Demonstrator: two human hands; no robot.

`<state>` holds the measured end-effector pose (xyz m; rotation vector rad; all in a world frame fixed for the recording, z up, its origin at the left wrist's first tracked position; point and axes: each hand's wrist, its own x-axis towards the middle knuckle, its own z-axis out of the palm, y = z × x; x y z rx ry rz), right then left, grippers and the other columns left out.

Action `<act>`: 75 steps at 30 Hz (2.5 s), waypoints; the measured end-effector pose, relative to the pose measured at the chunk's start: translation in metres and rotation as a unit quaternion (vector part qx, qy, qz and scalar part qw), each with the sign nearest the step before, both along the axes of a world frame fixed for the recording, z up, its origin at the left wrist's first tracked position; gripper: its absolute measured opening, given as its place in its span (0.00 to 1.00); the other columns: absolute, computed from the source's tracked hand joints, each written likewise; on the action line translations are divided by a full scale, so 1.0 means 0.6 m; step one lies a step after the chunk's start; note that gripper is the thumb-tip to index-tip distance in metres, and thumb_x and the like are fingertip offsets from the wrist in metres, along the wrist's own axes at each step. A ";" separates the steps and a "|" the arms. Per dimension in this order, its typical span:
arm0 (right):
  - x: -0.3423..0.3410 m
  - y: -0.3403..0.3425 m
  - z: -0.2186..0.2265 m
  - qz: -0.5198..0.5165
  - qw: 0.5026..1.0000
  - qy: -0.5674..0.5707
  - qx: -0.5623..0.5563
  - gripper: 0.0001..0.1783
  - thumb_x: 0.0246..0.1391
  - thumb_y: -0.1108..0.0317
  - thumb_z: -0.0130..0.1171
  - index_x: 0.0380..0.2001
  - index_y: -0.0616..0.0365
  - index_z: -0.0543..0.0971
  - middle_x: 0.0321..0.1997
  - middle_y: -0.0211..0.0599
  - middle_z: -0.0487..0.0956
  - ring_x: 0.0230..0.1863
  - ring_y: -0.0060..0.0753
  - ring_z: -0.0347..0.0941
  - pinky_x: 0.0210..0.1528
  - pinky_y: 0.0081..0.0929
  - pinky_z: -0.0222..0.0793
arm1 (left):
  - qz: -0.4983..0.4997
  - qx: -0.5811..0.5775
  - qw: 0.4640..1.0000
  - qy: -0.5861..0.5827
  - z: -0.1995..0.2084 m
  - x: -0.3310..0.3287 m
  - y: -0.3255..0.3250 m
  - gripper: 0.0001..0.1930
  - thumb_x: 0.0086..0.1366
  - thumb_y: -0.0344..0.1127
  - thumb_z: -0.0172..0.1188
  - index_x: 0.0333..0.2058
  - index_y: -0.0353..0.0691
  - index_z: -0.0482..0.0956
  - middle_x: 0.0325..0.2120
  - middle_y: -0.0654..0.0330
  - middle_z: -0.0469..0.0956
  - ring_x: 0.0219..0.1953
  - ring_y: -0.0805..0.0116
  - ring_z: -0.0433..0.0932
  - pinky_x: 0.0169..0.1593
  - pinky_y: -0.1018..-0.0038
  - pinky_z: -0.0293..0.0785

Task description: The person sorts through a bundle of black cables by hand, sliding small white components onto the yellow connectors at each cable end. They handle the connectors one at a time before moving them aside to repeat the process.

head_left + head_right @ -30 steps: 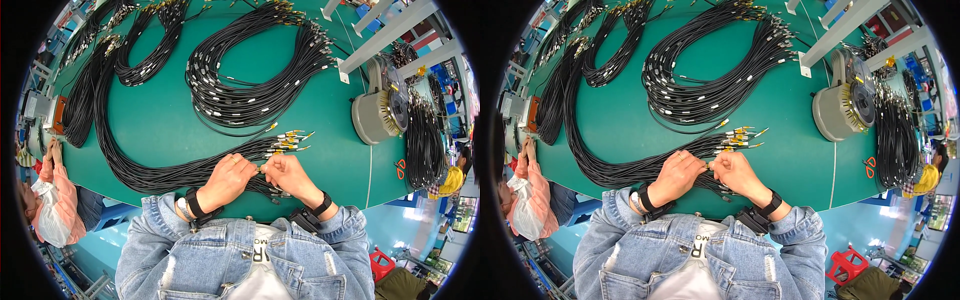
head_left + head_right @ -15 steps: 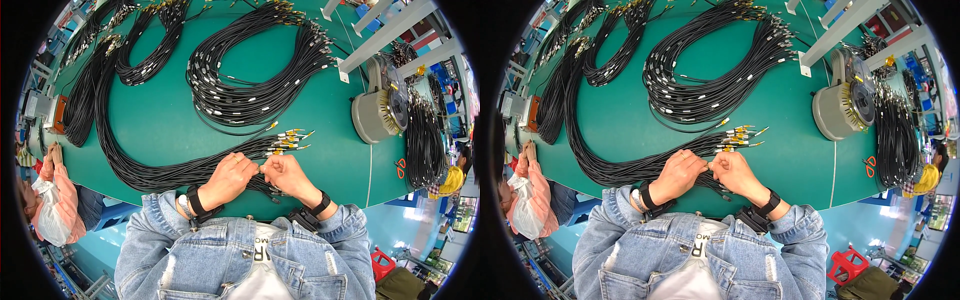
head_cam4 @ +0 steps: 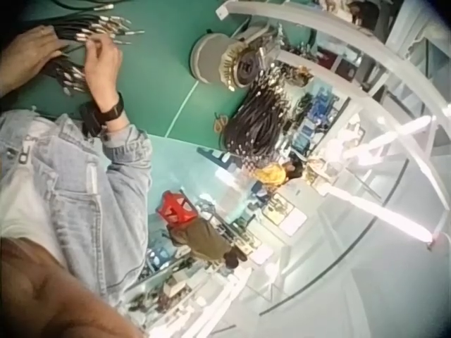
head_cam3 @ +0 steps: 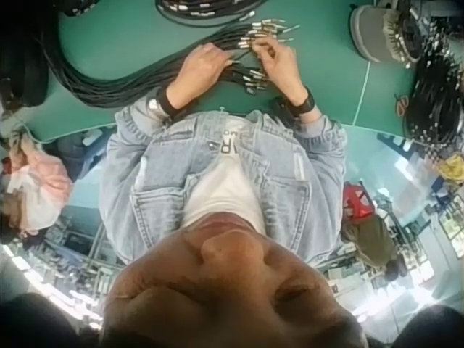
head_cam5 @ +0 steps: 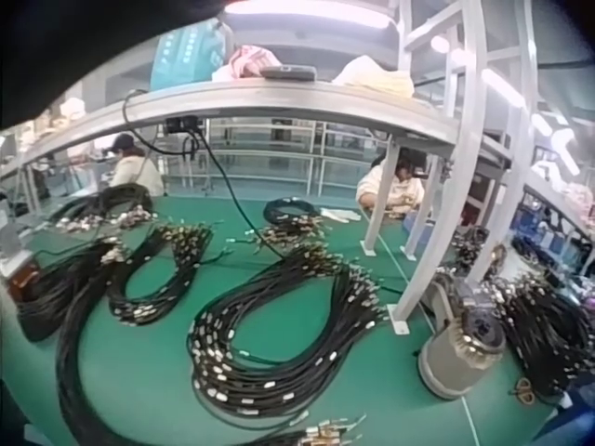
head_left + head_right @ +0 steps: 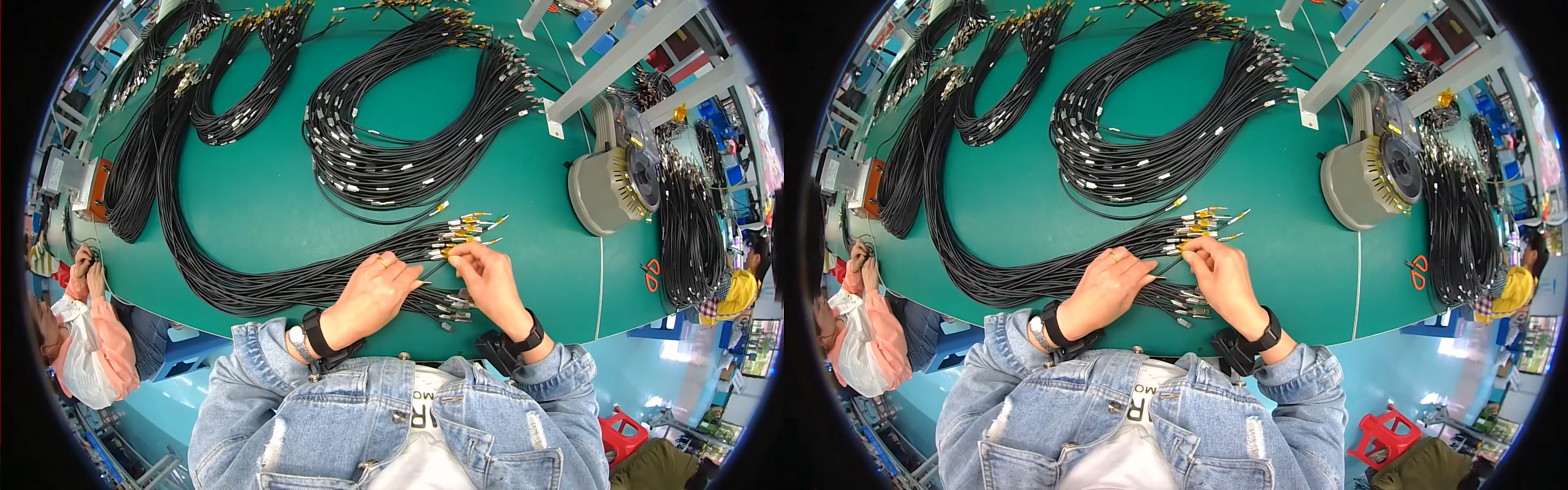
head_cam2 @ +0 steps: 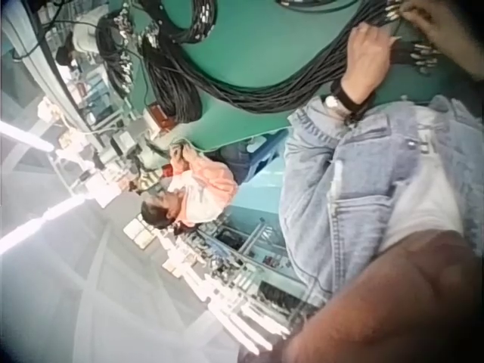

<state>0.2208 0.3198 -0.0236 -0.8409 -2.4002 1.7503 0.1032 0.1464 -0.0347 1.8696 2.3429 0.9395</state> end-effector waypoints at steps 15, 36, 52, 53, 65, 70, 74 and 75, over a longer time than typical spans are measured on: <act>-0.006 0.004 -0.034 0.022 0.953 0.104 0.284 0.13 0.49 0.77 0.64 0.40 0.61 0.80 0.28 0.34 0.72 0.20 0.28 0.64 0.25 0.26 0.63 | 0.051 -0.026 0.998 0.020 -0.003 -0.010 0.068 0.07 0.54 0.31 0.65 0.30 0.39 0.76 0.27 0.59 0.73 0.32 0.58 0.74 0.35 0.65 0.72; 0.012 0.032 0.016 -0.004 0.952 0.006 -0.306 0.07 0.60 0.72 0.57 0.39 0.64 0.78 0.29 0.31 0.79 0.27 0.17 0.71 0.31 0.15 0.68 | -0.020 0.048 0.996 -0.074 0.013 -0.004 0.049 0.07 0.55 0.28 0.64 0.34 0.38 0.78 0.28 0.58 0.76 0.33 0.57 0.74 0.39 0.66 0.73; 0.013 0.023 0.030 -0.044 0.949 0.002 -0.313 0.06 0.57 0.72 0.61 0.33 0.66 0.78 0.28 0.35 0.80 0.26 0.20 0.74 0.30 0.16 0.70 | -0.021 0.102 0.988 -0.117 -0.001 0.003 0.052 0.09 0.53 0.28 0.68 0.33 0.35 0.81 0.25 0.58 0.80 0.26 0.60 0.78 0.33 0.69 0.75; 0.013 0.023 0.033 -0.046 0.945 -0.001 -0.324 0.06 0.57 0.72 0.61 0.33 0.66 0.78 0.28 0.35 0.80 0.26 0.21 0.74 0.30 0.16 0.70 | -0.020 0.114 0.988 -0.106 -0.001 0.004 0.052 0.09 0.53 0.28 0.68 0.34 0.35 0.81 0.25 0.58 0.80 0.26 0.61 0.78 0.33 0.69 0.75; 0.016 0.028 0.037 -0.016 0.947 -0.019 -0.319 0.07 0.58 0.71 0.61 0.31 0.66 0.78 0.26 0.36 0.80 0.25 0.22 0.75 0.29 0.18 0.72 | -0.038 0.123 0.989 -0.075 0.001 0.007 0.053 0.12 0.50 0.26 0.69 0.35 0.34 0.82 0.24 0.59 0.80 0.26 0.63 0.79 0.32 0.71 0.75; 0.021 0.029 0.035 -0.002 0.949 -0.025 -0.313 0.08 0.59 0.70 0.60 0.32 0.66 0.78 0.27 0.36 0.80 0.26 0.22 0.76 0.30 0.19 0.73 | -0.057 0.141 0.986 -0.061 -0.003 0.013 0.059 0.12 0.50 0.26 0.69 0.35 0.34 0.82 0.23 0.60 0.79 0.26 0.63 0.79 0.31 0.71 0.75; 0.024 0.032 0.035 0.006 0.946 -0.012 -0.324 0.09 0.61 0.70 0.57 0.33 0.66 0.78 0.28 0.36 0.81 0.28 0.24 0.77 0.33 0.19 0.73 | -0.044 0.132 0.987 -0.079 0.000 0.014 0.058 0.11 0.51 0.26 0.69 0.35 0.35 0.82 0.23 0.60 0.79 0.26 0.63 0.79 0.30 0.71 0.75; 0.024 0.032 0.036 0.008 0.944 -0.006 -0.329 0.09 0.62 0.69 0.56 0.34 0.66 0.78 0.28 0.36 0.81 0.28 0.24 0.77 0.34 0.20 0.73 | -0.044 0.131 0.987 -0.078 0.000 0.014 0.059 0.11 0.51 0.26 0.69 0.35 0.35 0.82 0.23 0.60 0.79 0.26 0.63 0.79 0.30 0.71 0.75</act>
